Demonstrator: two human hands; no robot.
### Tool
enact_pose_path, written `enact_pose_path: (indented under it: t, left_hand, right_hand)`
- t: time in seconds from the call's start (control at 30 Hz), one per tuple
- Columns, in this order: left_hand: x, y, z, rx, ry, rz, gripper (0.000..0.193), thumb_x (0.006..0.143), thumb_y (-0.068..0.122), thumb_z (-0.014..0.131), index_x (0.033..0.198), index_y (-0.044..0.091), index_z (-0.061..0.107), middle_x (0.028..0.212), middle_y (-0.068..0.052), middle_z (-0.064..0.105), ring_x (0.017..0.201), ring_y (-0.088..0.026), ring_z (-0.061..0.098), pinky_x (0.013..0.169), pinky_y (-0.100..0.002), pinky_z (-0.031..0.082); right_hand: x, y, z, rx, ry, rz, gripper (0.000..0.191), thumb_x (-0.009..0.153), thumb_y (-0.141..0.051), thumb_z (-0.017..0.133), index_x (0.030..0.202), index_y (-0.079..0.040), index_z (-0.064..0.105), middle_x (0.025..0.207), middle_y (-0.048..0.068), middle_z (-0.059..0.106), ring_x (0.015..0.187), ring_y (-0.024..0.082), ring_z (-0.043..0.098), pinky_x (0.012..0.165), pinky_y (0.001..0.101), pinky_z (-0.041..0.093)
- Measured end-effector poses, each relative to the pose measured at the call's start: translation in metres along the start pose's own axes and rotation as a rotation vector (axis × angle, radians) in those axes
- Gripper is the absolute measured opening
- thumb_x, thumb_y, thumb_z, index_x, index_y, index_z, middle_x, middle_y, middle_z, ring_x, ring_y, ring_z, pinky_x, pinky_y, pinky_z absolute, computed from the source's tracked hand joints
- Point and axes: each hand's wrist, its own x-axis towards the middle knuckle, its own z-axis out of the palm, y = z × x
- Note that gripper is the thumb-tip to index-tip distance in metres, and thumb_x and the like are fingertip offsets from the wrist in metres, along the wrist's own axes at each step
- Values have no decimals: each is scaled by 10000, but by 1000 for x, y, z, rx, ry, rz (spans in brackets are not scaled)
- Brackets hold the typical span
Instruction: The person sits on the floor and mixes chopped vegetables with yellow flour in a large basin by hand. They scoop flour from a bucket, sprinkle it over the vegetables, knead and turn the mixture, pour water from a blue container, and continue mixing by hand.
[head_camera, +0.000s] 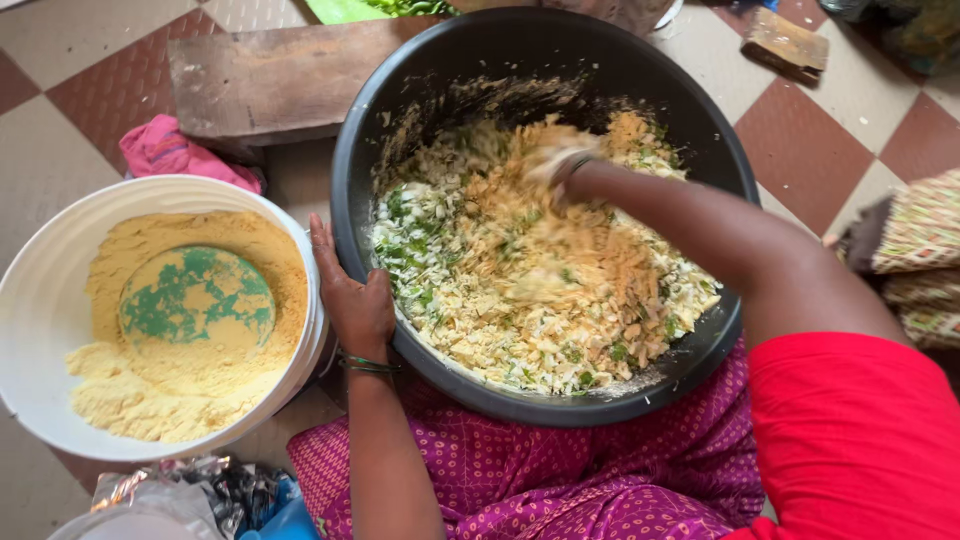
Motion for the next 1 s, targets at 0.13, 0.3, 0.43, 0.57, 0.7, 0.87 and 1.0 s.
enact_pose_path:
  t: [0.13,0.3,0.43,0.57,0.7,0.87,1.0]
  left_hand:
    - [-1,3,0,160,25,58,1009,738,-118,581,1657,103,229,1642,-199,438,1373,-276,532,1049,-355,455]
    - [-3,-1,-2,83,-1,-44,1013,739,-97,556,1660,131,202,1634,-205,452,1311,-231,595,992,-310,547]
    - [-4,-6,-1,41,-8,22,1016,765,-107,575,1677,108,181,1634,-254,432,1365,-272,542,1042,-323,516]
    - [-4,-7,3,19,11,-24,977,776,-96,553,1669,92,206,1623,-261,447,1339,-283,563,1033,-322,507]
    - [-2,2,5,193,44,11,975,739,-106,565,1654,67,274,1576,-279,487,1356,-298,572,1086,-338,474]
    - [0,12,4,152,41,-78,955,725,-69,544,1629,81,274,1556,-243,521,1261,-283,628,1021,-334,513]
    - [1,11,4,57,32,-59,938,735,-54,543,1623,74,266,1551,-244,518,1295,-303,615,1052,-349,500]
  right_hand:
    - [-32,91,67,80,385,-28,728,910,-538,600,1510,-296,265,1571,61,252,1440,237,273,1137,443,331]
    - [-95,127,164,414,537,91,671,877,-536,625,1429,-281,343,1482,71,329,1361,250,341,1090,444,369]
    - [-73,139,179,635,422,231,627,851,-535,646,1365,-269,405,1410,80,390,1298,260,396,1052,444,400]
    - [-8,139,150,760,328,246,585,824,-533,666,1301,-257,467,1339,88,451,1235,270,451,1014,445,430]
    - [41,115,93,803,242,198,547,798,-531,686,1237,-245,529,1267,96,512,1172,280,506,976,445,461]
    - [69,42,23,765,167,40,503,765,-529,711,1156,-230,606,1178,107,588,1093,292,574,929,446,499]
    - [75,-43,-12,702,125,-134,474,739,-527,731,1092,-218,668,1106,115,649,1030,302,629,891,446,529]
